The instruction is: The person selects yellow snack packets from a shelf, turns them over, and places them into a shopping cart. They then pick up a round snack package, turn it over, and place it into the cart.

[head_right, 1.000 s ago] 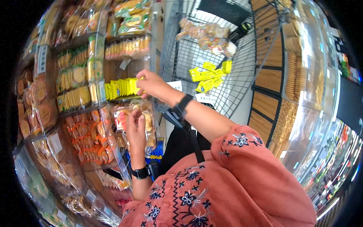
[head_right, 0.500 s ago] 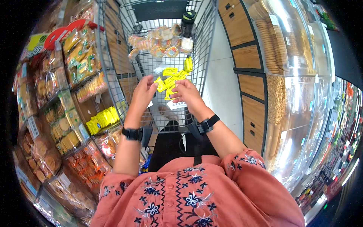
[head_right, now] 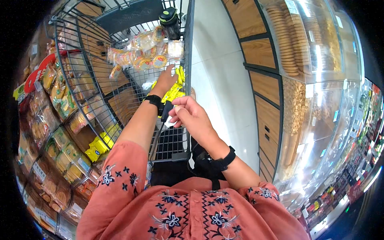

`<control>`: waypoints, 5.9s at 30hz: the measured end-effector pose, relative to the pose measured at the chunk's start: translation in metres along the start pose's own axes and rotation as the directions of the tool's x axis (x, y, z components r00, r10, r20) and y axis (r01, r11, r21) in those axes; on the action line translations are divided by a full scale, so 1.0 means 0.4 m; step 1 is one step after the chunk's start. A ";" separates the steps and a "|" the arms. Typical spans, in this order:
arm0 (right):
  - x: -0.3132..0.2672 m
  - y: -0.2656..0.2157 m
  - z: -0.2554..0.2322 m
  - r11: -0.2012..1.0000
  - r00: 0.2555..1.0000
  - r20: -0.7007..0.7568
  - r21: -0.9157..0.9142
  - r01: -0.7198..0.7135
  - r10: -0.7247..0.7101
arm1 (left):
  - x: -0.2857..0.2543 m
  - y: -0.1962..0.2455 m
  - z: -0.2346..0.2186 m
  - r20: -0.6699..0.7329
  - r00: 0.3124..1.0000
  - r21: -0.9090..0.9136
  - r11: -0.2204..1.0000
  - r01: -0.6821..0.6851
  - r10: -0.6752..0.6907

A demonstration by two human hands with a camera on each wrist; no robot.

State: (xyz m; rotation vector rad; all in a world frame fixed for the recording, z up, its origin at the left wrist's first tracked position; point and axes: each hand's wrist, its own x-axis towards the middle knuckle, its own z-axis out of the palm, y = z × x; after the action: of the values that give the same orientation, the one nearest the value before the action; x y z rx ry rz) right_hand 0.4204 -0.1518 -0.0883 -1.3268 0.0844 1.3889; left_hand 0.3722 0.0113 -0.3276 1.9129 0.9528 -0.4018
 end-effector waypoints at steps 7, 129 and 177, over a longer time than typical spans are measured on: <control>0.017 0.002 -0.053 0.996 0.992 0.111 0.051 -0.072 0.066 | 0.103 0.015 0.061 0.148 0.988 0.159 0.987 0.009 -0.033; -0.197 0.122 0.350 0.989 0.912 0.401 -0.071 0.131 -0.092 | -0.979 -0.009 -0.344 -0.413 0.862 -0.505 0.713 -0.486 0.294; -0.102 0.066 0.143 0.983 0.984 -0.025 -0.056 0.173 -0.174 | -0.552 -0.207 -0.259 -0.430 0.897 -0.092 0.983 -0.158 0.104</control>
State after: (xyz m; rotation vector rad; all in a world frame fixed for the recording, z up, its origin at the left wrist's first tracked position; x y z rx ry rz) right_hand 0.3533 -0.1472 -0.0549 -1.3658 -0.0483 1.2318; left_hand 0.1560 0.0217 -0.1878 1.9729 1.0883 0.1635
